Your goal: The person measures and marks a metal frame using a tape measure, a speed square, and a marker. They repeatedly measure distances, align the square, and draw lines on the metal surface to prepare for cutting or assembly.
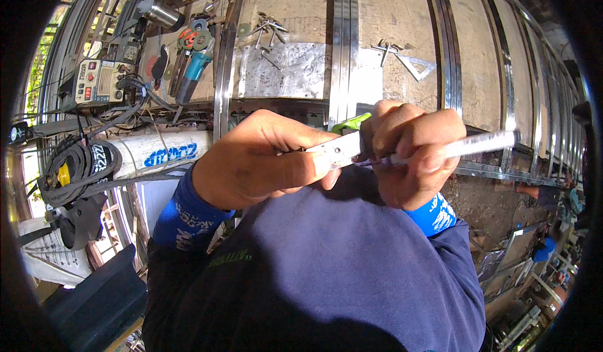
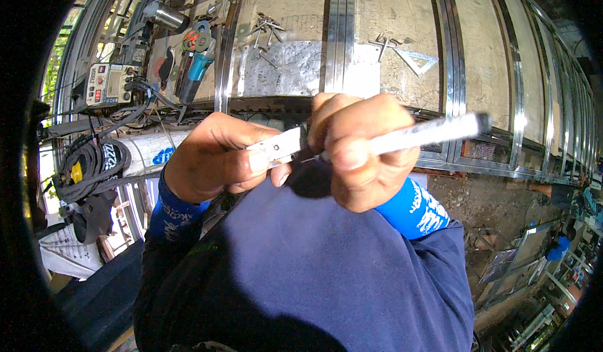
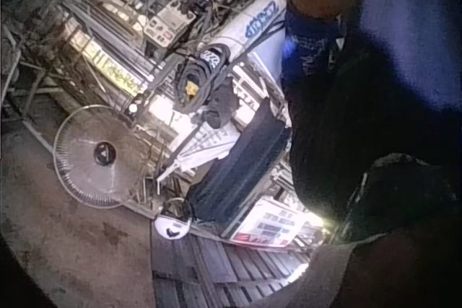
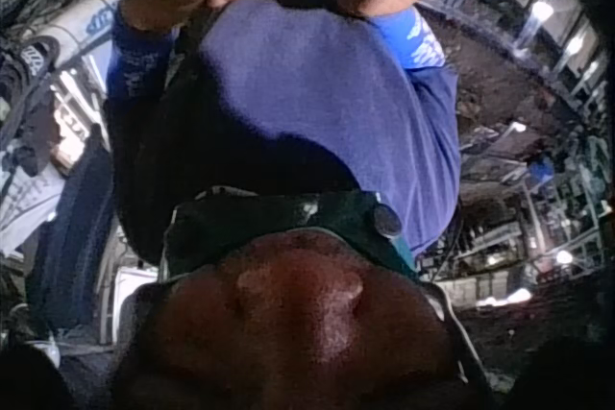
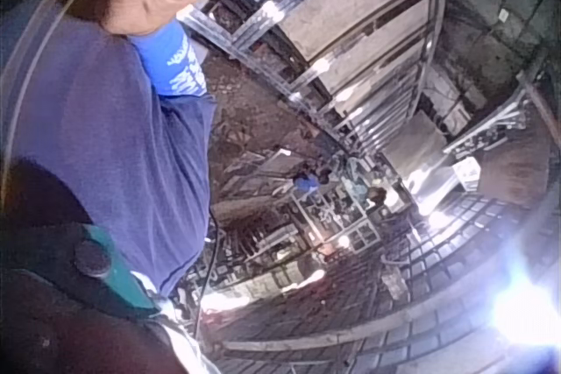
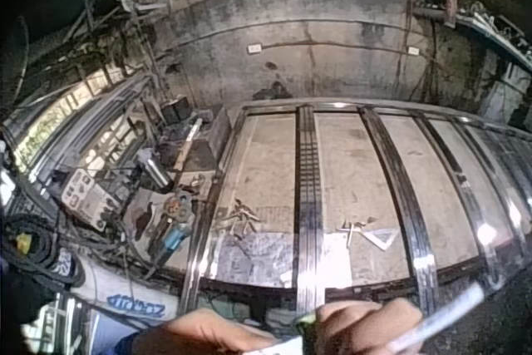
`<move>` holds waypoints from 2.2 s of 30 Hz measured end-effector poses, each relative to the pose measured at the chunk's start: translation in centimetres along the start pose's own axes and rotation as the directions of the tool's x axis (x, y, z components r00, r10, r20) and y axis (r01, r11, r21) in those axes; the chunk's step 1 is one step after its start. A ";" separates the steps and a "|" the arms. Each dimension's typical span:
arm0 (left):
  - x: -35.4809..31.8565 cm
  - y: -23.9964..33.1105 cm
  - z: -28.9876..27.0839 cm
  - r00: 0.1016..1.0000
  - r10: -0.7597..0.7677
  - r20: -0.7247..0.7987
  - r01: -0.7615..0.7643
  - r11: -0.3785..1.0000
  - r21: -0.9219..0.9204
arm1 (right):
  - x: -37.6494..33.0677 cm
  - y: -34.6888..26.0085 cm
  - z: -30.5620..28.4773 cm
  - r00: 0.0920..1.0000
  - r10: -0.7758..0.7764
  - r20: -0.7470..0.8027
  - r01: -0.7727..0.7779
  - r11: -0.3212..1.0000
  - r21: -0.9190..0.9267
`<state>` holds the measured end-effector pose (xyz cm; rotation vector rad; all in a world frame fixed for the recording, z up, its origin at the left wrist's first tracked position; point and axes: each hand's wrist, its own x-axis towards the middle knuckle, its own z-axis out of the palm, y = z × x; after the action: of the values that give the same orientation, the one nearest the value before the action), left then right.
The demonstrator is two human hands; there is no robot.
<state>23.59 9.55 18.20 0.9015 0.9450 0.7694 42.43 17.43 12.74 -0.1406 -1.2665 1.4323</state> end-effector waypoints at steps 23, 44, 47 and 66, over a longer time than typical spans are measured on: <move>-0.7 -2.5 -3.2 0.978 -0.092 -0.187 0.142 0.951 0.276 | -5.3 9.4 -10.0 0.872 0.355 0.336 -0.110 0.812 -0.574; -5.3 -26.3 -6.5 0.587 0.081 -0.805 0.247 0.930 0.274 | 4.8 30.3 -11.4 0.941 0.335 -0.047 -0.252 0.601 -0.759; -5.9 -25.3 -6.9 0.497 0.057 -0.866 0.147 0.978 0.149 | 5.2 28.6 -17.2 0.953 0.257 -0.159 -0.273 0.509 -0.816; -1.5 -21.3 -8.5 0.642 0.127 -0.756 -0.020 0.989 0.149 | -2.5 23.2 -33.2 0.516 -0.025 -0.856 -0.719 -0.556 -0.418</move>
<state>18.60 1.74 -2.85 0.7117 1.7387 1.2196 51.50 40.82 -19.16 -2.5705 -1.5973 0.1900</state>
